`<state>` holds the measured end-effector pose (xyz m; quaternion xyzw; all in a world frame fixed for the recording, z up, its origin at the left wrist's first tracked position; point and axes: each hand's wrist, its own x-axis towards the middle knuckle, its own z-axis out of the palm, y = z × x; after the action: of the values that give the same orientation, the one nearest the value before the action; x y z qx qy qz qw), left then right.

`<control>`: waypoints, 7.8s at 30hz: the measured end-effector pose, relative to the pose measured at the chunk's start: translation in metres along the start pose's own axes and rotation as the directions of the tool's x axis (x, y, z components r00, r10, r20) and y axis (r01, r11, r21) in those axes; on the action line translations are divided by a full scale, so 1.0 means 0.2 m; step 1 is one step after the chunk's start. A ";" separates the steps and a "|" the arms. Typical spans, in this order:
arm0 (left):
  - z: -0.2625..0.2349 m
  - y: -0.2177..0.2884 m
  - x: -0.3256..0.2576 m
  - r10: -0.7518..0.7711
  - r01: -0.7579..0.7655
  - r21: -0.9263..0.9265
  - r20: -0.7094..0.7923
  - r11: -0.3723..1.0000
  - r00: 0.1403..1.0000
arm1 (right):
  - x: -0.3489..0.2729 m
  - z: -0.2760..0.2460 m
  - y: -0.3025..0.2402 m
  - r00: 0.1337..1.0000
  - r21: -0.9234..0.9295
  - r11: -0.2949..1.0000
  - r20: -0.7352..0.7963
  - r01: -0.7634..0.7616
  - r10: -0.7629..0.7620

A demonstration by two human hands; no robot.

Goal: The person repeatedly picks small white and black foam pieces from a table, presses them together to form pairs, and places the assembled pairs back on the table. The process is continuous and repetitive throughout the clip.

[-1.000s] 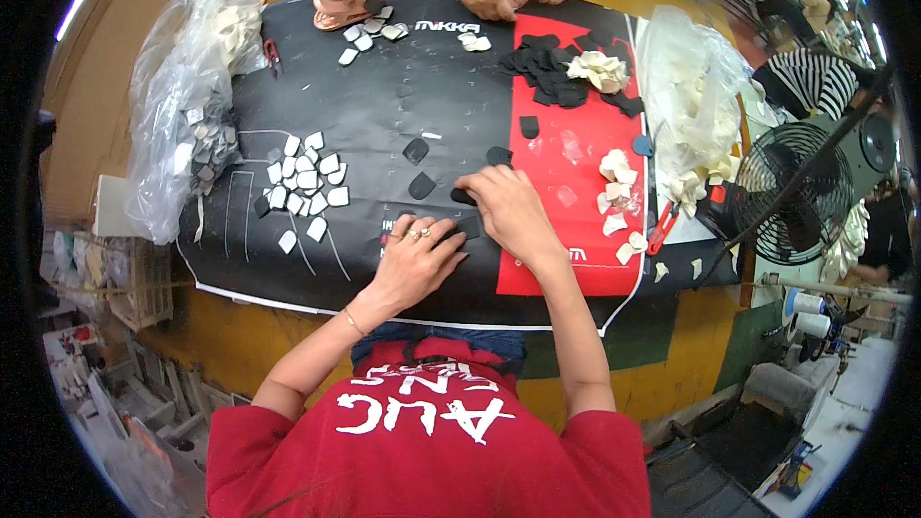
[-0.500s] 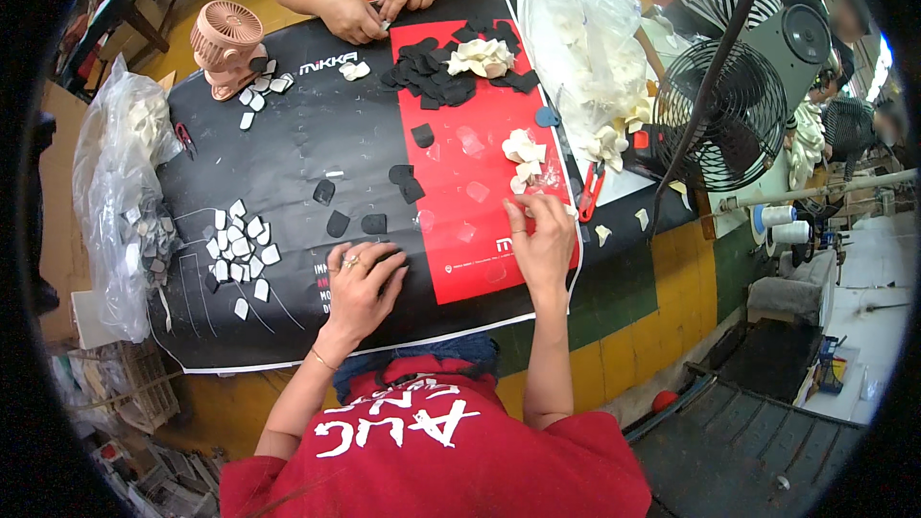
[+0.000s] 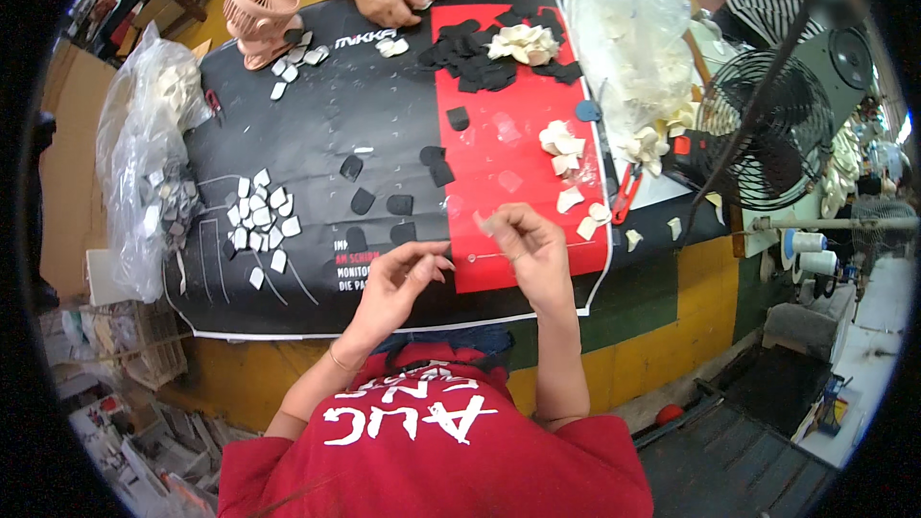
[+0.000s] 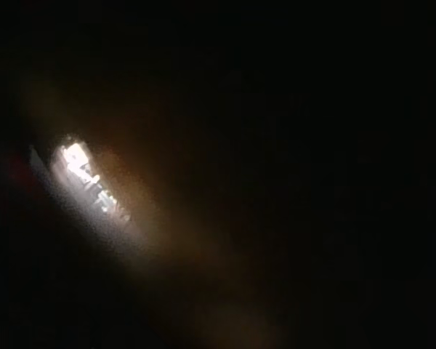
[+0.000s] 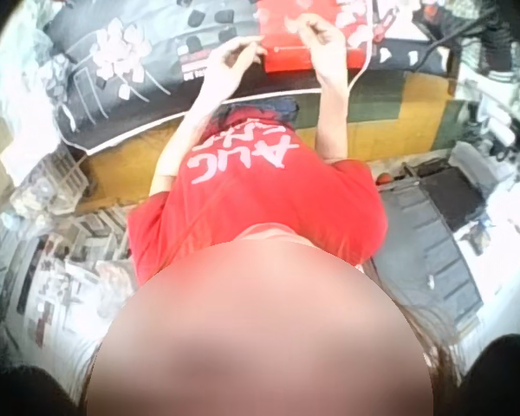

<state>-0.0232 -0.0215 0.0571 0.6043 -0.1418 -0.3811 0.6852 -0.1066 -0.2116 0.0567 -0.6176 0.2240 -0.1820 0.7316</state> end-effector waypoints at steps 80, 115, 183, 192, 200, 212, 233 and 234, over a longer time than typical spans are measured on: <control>-0.30 -0.25 -0.04 0.560 -0.114 0.992 0.129 -0.062 0.818 | 0.03 0.53 0.16 0.999 -0.694 0.720 -0.001 -0.028 0.037; -0.26 -0.27 -0.13 0.554 -0.294 0.951 0.296 -0.095 0.778 | 0.00 0.43 0.27 0.899 -0.685 0.670 -0.049 0.286 -0.434; -0.02 0.01 0.12 0.442 -0.332 0.568 -0.062 0.753 0.895 | -0.07 -0.29 0.22 0.850 -0.692 0.718 -0.419 -0.070 -0.321; 0.01 -0.02 0.07 0.511 -0.403 0.699 0.062 0.591 0.858 | -0.01 -0.23 0.03 0.859 -0.850 0.525 -0.296 -0.038 -0.417; -0.03 -0.05 0.00 0.473 -0.349 0.708 0.024 0.614 0.881 | 0.40 -0.24 0.02 0.890 -0.952 0.299 -0.077 0.068 -0.449; 0.14 0.15 0.48 0.175 -0.195 0.394 0.086 0.898 0.981 | 0.19 -0.25 -0.05 0.955 -0.227 0.961 -0.212 0.160 -0.209; 0.21 0.00 0.63 -0.033 0.023 0.116 0.091 0.993 0.995 | 0.24 -0.25 -0.01 0.970 -0.114 0.969 -0.078 0.219 -0.228; 0.22 -0.01 0.64 -0.023 0.010 0.123 0.103 0.992 0.994 | 0.24 -0.24 -0.01 0.972 -0.039 0.972 -0.042 0.231 -0.232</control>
<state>0.0337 -0.1425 0.0319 0.6258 -0.1953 -0.4083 0.6353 -0.0927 -0.2785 0.0480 -0.6477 0.1702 -0.2764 0.6893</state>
